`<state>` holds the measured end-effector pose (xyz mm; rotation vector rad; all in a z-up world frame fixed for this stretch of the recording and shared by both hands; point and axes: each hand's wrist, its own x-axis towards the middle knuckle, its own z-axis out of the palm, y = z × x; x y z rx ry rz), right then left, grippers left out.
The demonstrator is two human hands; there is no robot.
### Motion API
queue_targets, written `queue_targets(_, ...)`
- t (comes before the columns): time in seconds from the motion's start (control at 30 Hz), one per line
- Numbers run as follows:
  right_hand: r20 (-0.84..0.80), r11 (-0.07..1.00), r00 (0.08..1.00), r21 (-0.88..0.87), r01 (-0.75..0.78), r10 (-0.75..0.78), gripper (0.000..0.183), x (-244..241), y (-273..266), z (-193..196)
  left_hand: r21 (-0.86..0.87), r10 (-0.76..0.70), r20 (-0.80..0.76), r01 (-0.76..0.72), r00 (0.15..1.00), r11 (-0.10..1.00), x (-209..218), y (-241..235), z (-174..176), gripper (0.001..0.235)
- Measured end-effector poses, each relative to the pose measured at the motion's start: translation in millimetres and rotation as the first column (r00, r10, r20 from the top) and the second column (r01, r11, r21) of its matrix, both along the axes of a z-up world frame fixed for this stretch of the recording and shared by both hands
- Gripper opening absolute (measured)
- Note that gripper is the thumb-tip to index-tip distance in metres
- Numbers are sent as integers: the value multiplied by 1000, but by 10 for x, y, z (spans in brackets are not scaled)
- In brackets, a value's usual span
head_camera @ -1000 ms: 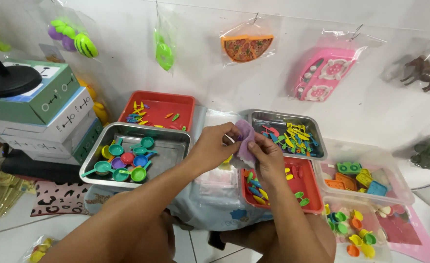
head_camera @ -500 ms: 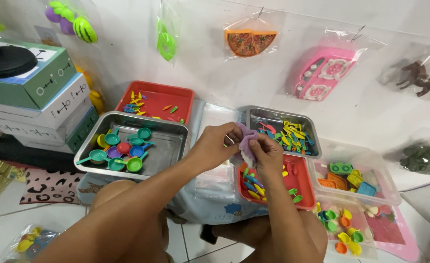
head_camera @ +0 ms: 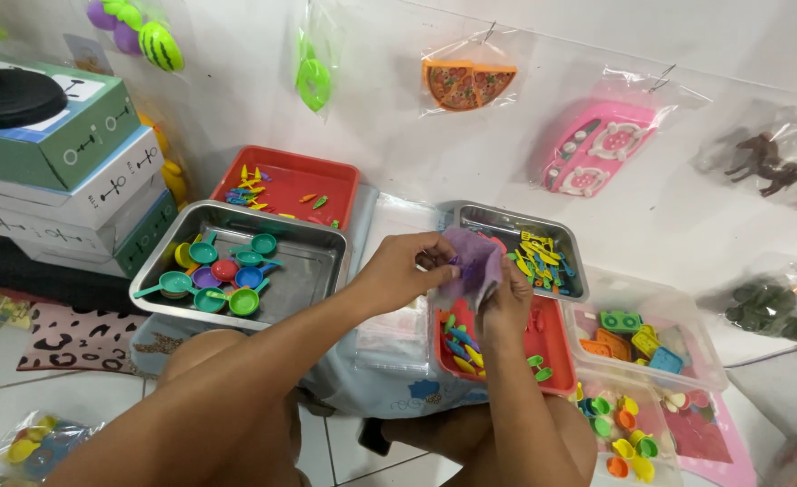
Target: The person sits on the floor and cleans various small plastic toys using a purple cloth. They wipe a green toy, a yellow toy, and a blue toy, placing them into a metal tray. The person also handles a plastic bag containing colorful toys.
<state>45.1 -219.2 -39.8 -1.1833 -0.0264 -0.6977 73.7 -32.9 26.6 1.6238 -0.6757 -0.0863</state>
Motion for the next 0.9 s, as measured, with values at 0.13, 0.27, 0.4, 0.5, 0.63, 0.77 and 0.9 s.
queue_targets(0.13, -8, 984, 999, 172, 52, -51, 37, -167, 225, 407, 33, 36, 123, -40, 992, 999, -35, 95, 172, 17)
queue_targets(0.27, 84, 971, 994, -226, 84, -66, 21, -119, 52, 195, 181, 29, 294, -85, 955, 980, -83, 173, 280, 18)
queue_targets(0.4, -10, 857, 995, -506, -95, 104, 26, -92, 47, 51, 301, -4, 258, -76, 966, 951, -68, 167, 287, 30)
queue_targets(0.5, -30, 878, 984, -447, -172, 177, 31, -94, 2, 73, 249, 5, 259, -72, 966, 966, -48, 197, 269, 28)
queue_targets(0.63, -93, 836, 974, -500, -226, 208, 33, -160, -53, 198, 223, -56, 168, 18, 984, 975, -91, 234, 335, 25)
queue_targets(0.77, -92, 780, 982, -596, -188, 166, 18, -172, 3, 252, 249, -20, 193, -29, 981, 968, -76, 191, 317, 24)
queue_targets(0.9, -93, 707, 991, -695, -131, 92, 22, -257, 138, 322, 164, 77, 167, -104, 983, 981, -66, 144, 323, 25)
